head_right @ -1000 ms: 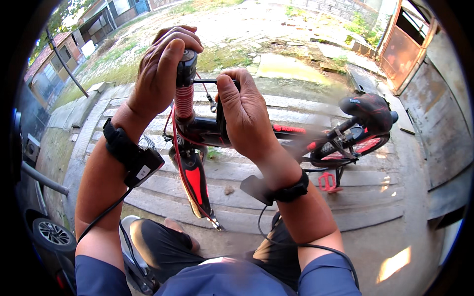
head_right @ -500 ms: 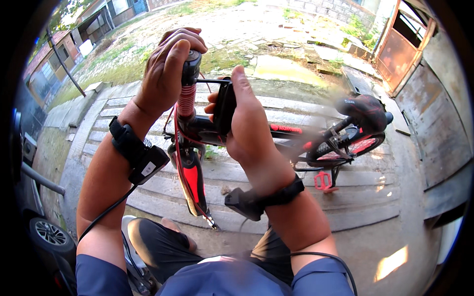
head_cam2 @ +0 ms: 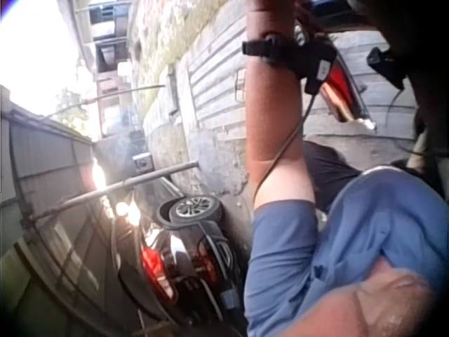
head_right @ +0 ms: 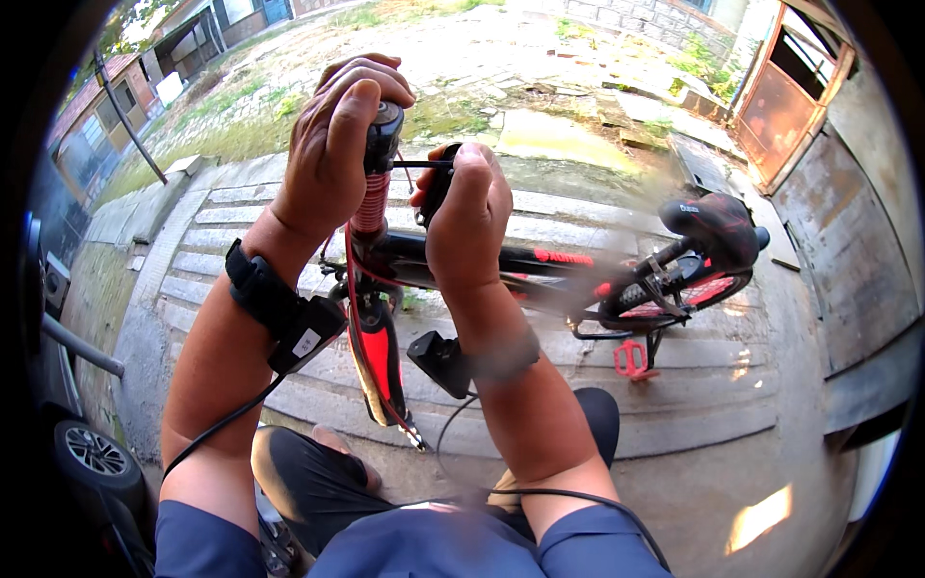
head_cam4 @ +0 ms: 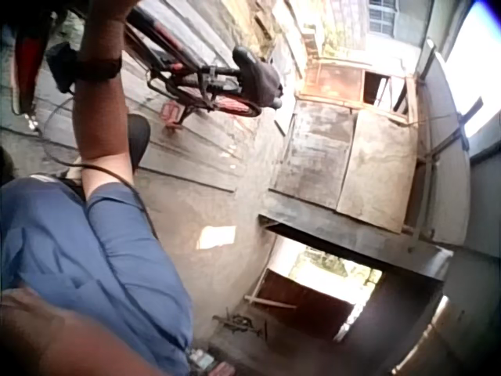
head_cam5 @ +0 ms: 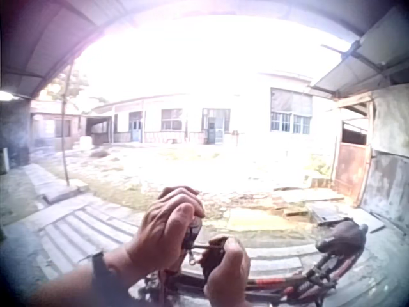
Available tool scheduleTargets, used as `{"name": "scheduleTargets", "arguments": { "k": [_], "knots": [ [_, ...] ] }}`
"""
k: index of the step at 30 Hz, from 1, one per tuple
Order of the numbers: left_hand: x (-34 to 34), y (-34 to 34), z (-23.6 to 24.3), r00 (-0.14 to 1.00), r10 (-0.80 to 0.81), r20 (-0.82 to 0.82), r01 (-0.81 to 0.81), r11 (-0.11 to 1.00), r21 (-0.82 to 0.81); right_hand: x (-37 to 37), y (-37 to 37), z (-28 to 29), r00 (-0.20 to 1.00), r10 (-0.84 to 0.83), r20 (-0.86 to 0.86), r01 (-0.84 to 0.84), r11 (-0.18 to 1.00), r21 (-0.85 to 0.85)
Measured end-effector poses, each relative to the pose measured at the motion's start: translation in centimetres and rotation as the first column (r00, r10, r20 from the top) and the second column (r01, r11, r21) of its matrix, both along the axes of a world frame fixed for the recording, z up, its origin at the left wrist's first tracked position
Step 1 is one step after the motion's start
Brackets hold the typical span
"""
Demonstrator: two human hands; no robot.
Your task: The person is repairing a bicycle by attaching a black plastic component to the handlebar stem. They use a screwdriver to tighten a screw, then inspect the attached part and the handlebar area.
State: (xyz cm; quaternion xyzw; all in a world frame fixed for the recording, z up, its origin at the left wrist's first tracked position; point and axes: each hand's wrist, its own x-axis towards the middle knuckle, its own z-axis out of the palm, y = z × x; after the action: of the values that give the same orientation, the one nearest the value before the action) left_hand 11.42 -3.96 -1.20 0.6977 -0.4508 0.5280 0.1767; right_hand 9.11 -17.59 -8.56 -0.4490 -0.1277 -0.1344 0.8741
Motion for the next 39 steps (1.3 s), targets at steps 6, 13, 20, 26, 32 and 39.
{"name": "scheduleTargets", "arguments": {
  "k": [6,13,20,26,32,39],
  "knots": [
    [-0.8,0.0,-0.1,0.981,0.028,-0.193,-0.041,0.997,-0.063,0.8,0.4,-0.6,0.992,-0.077,0.102,0.08,0.996,-0.028],
    [-0.9,-0.3,-0.1,0.982,-0.011,-0.187,-0.008,0.995,-0.099,1.9,1.0,-1.1,0.962,-0.154,0.224,0.14,0.987,0.079],
    [-0.5,-0.7,-0.2,0.99,-0.052,-0.129,0.031,0.987,-0.157,3.1,0.2,-2.0,0.875,-0.252,0.414,0.314,0.945,-0.089],
    [-0.8,-0.9,-0.4,0.99,-0.048,-0.132,0.023,0.983,-0.181,1.3,-5.9,0.5,0.99,0.109,0.087,-0.001,0.628,-0.778],
    [-0.9,-1.0,-0.3,0.994,-0.019,-0.103,0.002,0.986,-0.164,-0.3,-6.5,4.1,0.647,0.46,-0.608,-0.731,0.601,-0.323],
    [-0.9,-1.1,-0.5,0.995,-0.033,-0.098,0.014,0.98,-0.196,0.9,-6.5,4.8,0.515,0.539,-0.667,-0.795,0.59,-0.136]
  ]
}}
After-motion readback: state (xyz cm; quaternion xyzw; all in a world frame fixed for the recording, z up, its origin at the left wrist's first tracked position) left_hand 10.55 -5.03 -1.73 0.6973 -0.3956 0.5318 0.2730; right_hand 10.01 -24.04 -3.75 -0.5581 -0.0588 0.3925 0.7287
